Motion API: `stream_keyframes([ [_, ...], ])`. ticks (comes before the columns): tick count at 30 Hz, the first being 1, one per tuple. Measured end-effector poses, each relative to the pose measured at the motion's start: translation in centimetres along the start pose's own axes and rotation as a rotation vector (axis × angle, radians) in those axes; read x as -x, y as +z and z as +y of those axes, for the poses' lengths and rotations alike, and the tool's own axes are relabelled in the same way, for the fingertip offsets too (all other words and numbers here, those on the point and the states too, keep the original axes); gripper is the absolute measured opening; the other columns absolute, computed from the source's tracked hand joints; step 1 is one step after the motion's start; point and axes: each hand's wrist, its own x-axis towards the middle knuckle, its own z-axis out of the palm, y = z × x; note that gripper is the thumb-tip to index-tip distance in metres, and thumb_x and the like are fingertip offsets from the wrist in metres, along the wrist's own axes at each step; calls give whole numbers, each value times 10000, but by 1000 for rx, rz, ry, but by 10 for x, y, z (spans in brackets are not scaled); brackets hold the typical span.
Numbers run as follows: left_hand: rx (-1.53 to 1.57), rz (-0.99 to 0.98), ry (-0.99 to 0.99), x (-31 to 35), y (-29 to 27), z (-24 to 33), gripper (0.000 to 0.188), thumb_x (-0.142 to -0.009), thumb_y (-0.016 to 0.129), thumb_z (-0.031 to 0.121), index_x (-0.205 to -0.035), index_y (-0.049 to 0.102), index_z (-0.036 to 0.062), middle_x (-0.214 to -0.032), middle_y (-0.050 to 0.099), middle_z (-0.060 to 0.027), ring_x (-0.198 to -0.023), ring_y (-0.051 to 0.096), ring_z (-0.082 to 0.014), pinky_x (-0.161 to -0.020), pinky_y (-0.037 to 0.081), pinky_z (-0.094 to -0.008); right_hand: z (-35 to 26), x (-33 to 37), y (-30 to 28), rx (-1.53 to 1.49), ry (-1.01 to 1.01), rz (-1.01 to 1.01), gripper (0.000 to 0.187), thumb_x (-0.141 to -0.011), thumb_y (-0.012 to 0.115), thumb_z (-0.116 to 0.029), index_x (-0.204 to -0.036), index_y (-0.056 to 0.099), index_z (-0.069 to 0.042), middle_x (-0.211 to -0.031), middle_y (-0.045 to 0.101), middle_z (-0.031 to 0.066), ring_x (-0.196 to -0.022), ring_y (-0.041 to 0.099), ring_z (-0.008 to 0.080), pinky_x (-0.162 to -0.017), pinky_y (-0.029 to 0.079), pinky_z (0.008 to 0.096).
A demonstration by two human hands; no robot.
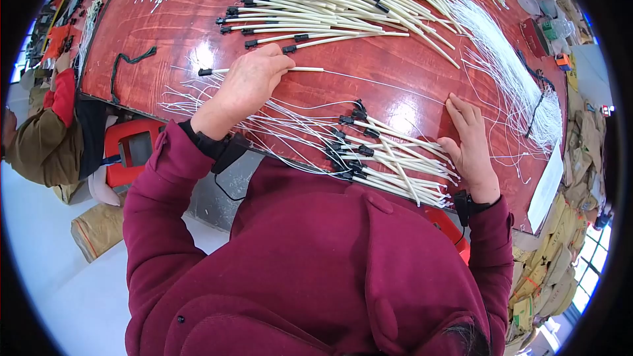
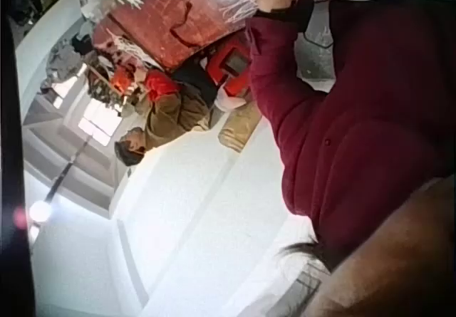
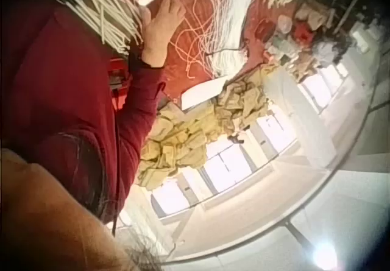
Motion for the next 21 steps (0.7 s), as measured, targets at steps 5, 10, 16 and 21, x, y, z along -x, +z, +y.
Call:
stream_keyframes([
  [5,-69,38,108,-10,11,2,162,-880,618,49,-1004,720,39,-969,655,-126,-909,661,-354,-796,534,-443,2,-1,2,10,-3,1,918,-910,554,-680,-1446,502,62,-1527,464,187,-1366,434,383,-1163,337,471],
  [10,-322,-22,392,-57,58,53,81,-793,656,90,-854,708,84,-874,652,-84,-881,681,-273,-722,568,-407,-15,-3,8,137,-70,19,937,-894,583,-657,-1466,458,75,-1574,402,193,-1386,406,415,-1176,316,486],
  [16,-240,14,526,-81,102,115,131,-794,681,147,-905,682,78,-903,646,-84,-884,665,-257,-684,574,-407,-26,-23,17,15,-189,31,891,-971,469,-664,-1528,401,28,-1626,338,191,-1425,371,423,-1199,282,497],
  [21,-276,170,252,-56,47,98,208,-824,744,241,-856,662,53,-960,655,-122,-878,690,-305,-687,576,-438,-11,-27,10,-48,-74,151,659,-947,642,-380,-1483,490,-29,-1545,451,165,-1359,448,378,-1157,337,467],
])
